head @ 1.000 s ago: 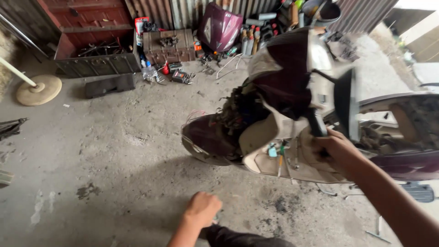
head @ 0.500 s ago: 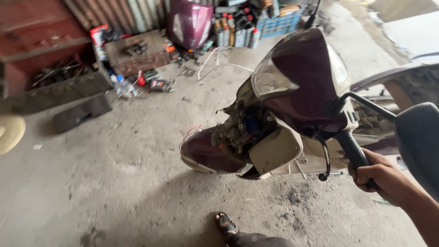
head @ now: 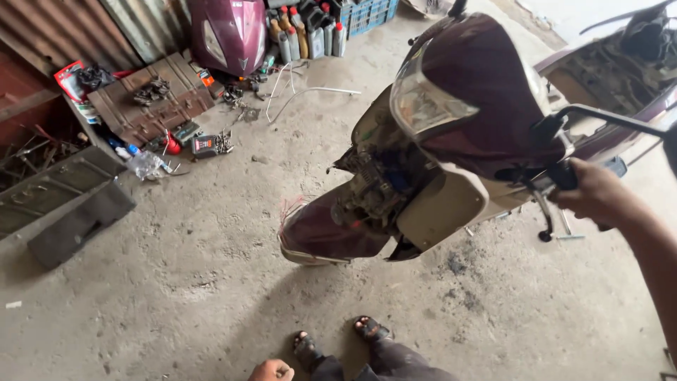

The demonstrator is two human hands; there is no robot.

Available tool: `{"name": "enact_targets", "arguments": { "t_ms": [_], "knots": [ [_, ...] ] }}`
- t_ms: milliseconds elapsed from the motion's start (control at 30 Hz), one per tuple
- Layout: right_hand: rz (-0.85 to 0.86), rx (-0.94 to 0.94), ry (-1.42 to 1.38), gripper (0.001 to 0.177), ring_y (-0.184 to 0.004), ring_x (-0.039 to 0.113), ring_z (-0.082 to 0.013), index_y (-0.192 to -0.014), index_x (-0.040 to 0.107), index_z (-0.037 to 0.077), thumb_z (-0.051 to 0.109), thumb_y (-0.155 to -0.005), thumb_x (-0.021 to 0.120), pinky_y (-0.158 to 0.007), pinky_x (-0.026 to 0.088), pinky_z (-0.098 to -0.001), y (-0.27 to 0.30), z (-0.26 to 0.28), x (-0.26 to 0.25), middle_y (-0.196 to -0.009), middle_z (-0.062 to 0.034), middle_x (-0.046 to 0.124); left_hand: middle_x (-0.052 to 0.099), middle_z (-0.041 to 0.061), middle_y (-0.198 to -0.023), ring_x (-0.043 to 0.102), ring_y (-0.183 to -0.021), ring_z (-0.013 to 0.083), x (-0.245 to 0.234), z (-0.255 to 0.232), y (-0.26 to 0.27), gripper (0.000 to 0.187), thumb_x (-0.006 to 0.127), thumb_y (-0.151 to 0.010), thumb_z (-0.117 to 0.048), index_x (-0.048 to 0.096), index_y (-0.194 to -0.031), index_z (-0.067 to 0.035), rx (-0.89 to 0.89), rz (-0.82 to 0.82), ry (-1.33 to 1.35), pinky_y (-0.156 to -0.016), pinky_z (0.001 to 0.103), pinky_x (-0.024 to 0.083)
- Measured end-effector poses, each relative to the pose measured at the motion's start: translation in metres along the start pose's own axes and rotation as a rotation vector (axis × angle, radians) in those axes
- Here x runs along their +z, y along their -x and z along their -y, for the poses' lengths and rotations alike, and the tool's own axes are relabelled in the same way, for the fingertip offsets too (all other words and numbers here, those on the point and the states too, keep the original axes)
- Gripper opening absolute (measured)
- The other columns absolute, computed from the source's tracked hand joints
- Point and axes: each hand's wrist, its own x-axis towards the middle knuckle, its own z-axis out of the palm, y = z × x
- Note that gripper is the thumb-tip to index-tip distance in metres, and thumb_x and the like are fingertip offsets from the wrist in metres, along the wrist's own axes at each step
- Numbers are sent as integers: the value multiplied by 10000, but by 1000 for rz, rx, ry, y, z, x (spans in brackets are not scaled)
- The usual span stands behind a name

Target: Repairing and reassembling the front fairing and components of a TVS Jupiter scooter.

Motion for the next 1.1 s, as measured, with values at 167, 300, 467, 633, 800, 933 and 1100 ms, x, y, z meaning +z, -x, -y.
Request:
{"name": "enact_targets", "arguments": {
  "t_ms": [167, 300, 467, 633, 800, 933, 1100],
  "knots": [
    [82, 211, -205, 190, -546, 667, -209, -968, 753, 58, 186, -828, 756, -487, 540, -384, 9, 48, -12, -706, -92, 702, 814, 59, -857, 807, -931, 173, -39, 46, -25, 426, 835, -750, -532, 821, -926, -144, 10, 218, -76, -930, 314, 588],
    [-11, 242, -126, 231, -493, 543, -220, -810, 750, -43, 179, -850, 803, -458, 440, -392, -3, 24, 0, -599, -125, 593, 807, 68, -896, 785, -983, 182, -53, 60, -34, 407, 841, -788, -530, 818, -933, -151, 28, 322, -165, -985, 331, 560],
    [-42, 290, -106, 221, -480, 528, -202, -786, 759, -26, 185, -848, 773, -443, 423, -372, 6, 38, -2, -584, -116, 591, 803, 72, -911, 779, -996, 191, -62, 61, -33, 393, 840, -775, -510, 815, -935, -152, 9, 290, -224, -997, 338, 562],
    [-22, 359, -137, 339, -464, 442, -180, -742, 712, -4, 296, -890, 766, -437, 375, -365, 13, 51, -1, -565, -82, 527, 798, 76, -926, 773, -1009, 200, -70, 48, -40, 381, 840, -763, -491, 812, -937, -153, -3, 236, -274, -1009, 345, 563],
    [-79, 432, 79, 632, -541, 488, -160, -680, 608, 63, 619, -980, 590, -482, 372, -311, 27, 86, -5, -635, -59, 518, 797, 89, -930, 788, -1007, 197, -77, 15, -40, 398, 818, -774, -491, 789, -961, -140, 10, 272, -273, -1003, 334, 576],
    [-89, 409, 174, 601, -571, 510, -177, -674, 602, 68, 587, -975, 563, -483, 368, -319, 17, 70, 0, -644, -69, 529, 792, 88, -989, 762, -1053, 224, -93, -79, -33, 380, 810, -790, -461, 793, -1001, -145, -30, 308, -318, -1007, 365, 572],
    [-59, 443, 111, 648, -521, 415, -160, -642, 549, 88, 618, -1013, 509, -466, 296, -305, 11, 61, 3, -613, -27, 476, 764, 152, -968, 726, -972, 345, -115, -253, -23, 316, 734, -817, -408, 784, -922, -114, 219, 29, -201, -873, 447, 583]
  ]
}}
